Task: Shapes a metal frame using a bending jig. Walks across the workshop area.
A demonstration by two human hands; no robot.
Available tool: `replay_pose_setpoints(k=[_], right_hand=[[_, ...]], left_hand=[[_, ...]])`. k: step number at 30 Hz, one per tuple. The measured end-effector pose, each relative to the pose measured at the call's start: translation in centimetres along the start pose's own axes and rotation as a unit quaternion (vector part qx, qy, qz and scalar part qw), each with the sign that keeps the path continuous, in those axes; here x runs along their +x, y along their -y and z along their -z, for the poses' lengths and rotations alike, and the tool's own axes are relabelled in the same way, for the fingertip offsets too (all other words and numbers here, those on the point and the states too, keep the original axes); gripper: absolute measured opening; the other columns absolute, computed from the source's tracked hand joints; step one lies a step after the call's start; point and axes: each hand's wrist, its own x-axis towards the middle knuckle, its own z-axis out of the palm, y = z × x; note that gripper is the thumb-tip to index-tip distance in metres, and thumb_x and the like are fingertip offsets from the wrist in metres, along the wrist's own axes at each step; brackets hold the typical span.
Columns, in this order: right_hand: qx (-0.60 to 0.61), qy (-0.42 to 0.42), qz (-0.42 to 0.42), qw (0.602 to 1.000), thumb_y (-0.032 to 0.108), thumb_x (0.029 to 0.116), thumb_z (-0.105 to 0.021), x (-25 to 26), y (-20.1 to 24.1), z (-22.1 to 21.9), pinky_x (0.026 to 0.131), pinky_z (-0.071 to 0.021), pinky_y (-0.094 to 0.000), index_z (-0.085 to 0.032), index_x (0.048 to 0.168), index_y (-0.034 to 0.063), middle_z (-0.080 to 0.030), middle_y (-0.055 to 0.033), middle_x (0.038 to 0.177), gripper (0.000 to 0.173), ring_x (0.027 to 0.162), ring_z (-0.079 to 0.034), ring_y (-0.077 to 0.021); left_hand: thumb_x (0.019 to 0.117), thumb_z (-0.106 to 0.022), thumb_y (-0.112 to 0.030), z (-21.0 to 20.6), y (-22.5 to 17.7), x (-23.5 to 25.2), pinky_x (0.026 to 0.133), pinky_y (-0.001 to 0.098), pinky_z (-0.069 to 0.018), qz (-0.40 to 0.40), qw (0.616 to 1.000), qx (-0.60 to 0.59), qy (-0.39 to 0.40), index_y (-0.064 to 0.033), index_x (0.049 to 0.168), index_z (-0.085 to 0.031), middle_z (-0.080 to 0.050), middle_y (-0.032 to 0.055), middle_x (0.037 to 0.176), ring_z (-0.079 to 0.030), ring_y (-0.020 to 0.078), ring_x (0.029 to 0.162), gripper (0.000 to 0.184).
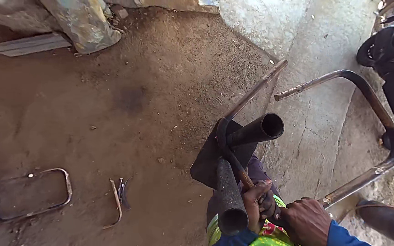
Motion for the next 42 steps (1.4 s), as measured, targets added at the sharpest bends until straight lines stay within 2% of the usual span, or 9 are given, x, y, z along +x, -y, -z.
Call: replay_pose_setpoints(k=[11,15,18,22,28,30,33,38,42], right_hand=[[-0.016,0.047,0.110,0.993,0.035,0.0971,-0.058,1.4,-5.0,3.0,0.060,-0.0516,-0.0588,-0.064,0.088,0.0041,-0.066,-0.0184,0.074,0.033,0.072,-0.069,-0.0409],[-0.073,-0.237,0.257,0.934,0.038,0.0873,-0.069,3.0,-8.0,3.3,0.053,-0.0543,-0.0451,-0.066,0.079,0.0157,-0.065,-0.0037,0.065,0.024,0.061,-0.068,-0.0251],[-0.020,-0.299,0.340,0.891,0.068,0.0864,-0.067,4.1,-10.8,7.3,0.072,-0.0579,-0.0485,-0.071,0.097,0.0181,-0.069,-0.0035,0.088,0.052,0.083,-0.068,-0.0259],[0.053,-0.470,0.312,0.824,0.056,0.0884,-0.073,3.3,-16.4,17.4,0.094,-0.0575,-0.0472,-0.072,0.121,0.0165,-0.070,-0.0055,0.120,0.051,0.111,-0.067,-0.0221],[0.005,-0.575,0.277,0.770,0.067,0.0751,-0.080,4.9,-24.0,31.5,0.102,-0.0467,-0.0645,-0.044,0.149,0.0057,-0.051,-0.0232,0.145,0.102,0.129,-0.053,-0.0443],[-0.016,-0.540,0.344,0.768,0.064,0.0819,-0.076,6.5,-25.7,33.8,0.101,-0.0499,-0.0614,-0.055,0.141,0.0065,-0.062,-0.0186,0.133,0.086,0.123,-0.060,-0.0384],[-0.054,-0.534,0.437,0.721,0.057,0.0947,-0.065,9.0,-27.0,35.1,0.075,-0.0580,-0.0489,-0.072,0.107,0.0114,-0.070,-0.0058,0.095,0.048,0.089,-0.069,-0.0246],[-0.115,-0.522,0.459,0.710,0.070,0.0949,-0.051,11.0,-25.6,37.2,0.047,-0.0483,-0.0460,-0.066,0.089,0.0155,-0.061,-0.0014,0.068,0.057,0.057,-0.062,-0.0215],[-0.151,-0.497,0.463,0.718,0.076,0.0932,-0.047,12.2,-20.7,39.9,0.044,-0.0432,-0.0496,-0.063,0.083,0.0146,-0.057,-0.0044,0.061,0.064,0.052,-0.059,-0.0270]], left_hand=[[0.0994,-0.063,-0.028,-0.8,1.3,1.9,0.049,0.0302,-0.0490,-0.104,0.993,-0.027,0.046,-0.0145,0.057,-0.050,-0.038,-0.0064,0.046,-0.046,0.0095,0.039,0.046],[0.1009,-0.063,-0.031,-4.0,0.4,2.6,0.048,0.0282,-0.0476,-0.217,0.972,-0.010,0.092,-0.0150,0.058,-0.050,-0.039,-0.0072,0.047,-0.046,0.0085,0.039,0.047],[0.1026,-0.062,-0.029,-5.6,-0.1,3.0,0.048,0.0291,-0.0484,-0.287,0.950,0.025,0.123,-0.0135,0.061,-0.052,-0.041,-0.0056,0.048,-0.048,0.0096,0.040,0.045],[0.0996,-0.066,-0.029,-6.9,0.1,2.3,0.046,0.0286,-0.0498,-0.333,0.936,0.052,0.098,-0.0131,0.063,-0.058,-0.043,-0.0062,0.048,-0.049,0.0086,0.040,0.041],[0.0975,-0.070,-0.028,-9.4,2.1,1.6,0.047,0.0229,-0.0498,-0.358,0.916,0.165,0.076,-0.0169,0.080,-0.070,-0.048,-0.0101,0.051,-0.050,0.0028,0.043,0.021],[0.0970,-0.070,-0.029,-10.9,3.6,2.8,0.045,0.0217,-0.0489,-0.367,0.913,0.171,0.059,-0.0173,0.082,-0.072,-0.049,-0.0102,0.052,-0.050,0.0020,0.042,0.019],[0.0953,-0.073,-0.030,-12.7,6.2,5.2,0.040,0.0219,-0.0460,-0.409,0.900,0.151,-0.017,-0.0170,0.080,-0.069,-0.045,-0.0090,0.050,-0.047,0.0024,0.039,0.020],[0.0853,-0.082,-0.045,-15.6,8.4,7.3,0.037,0.0283,-0.0491,-0.566,0.763,0.161,-0.267,-0.0122,0.078,-0.065,-0.047,-0.0029,0.050,-0.047,0.0080,0.037,0.037],[0.0968,-0.067,-0.046,-16.8,8.5,7.8,0.039,0.0335,-0.0541,-0.637,0.679,0.125,-0.342,-0.0033,0.093,-0.062,-0.049,0.0007,0.056,-0.051,0.0126,0.039,0.043]])
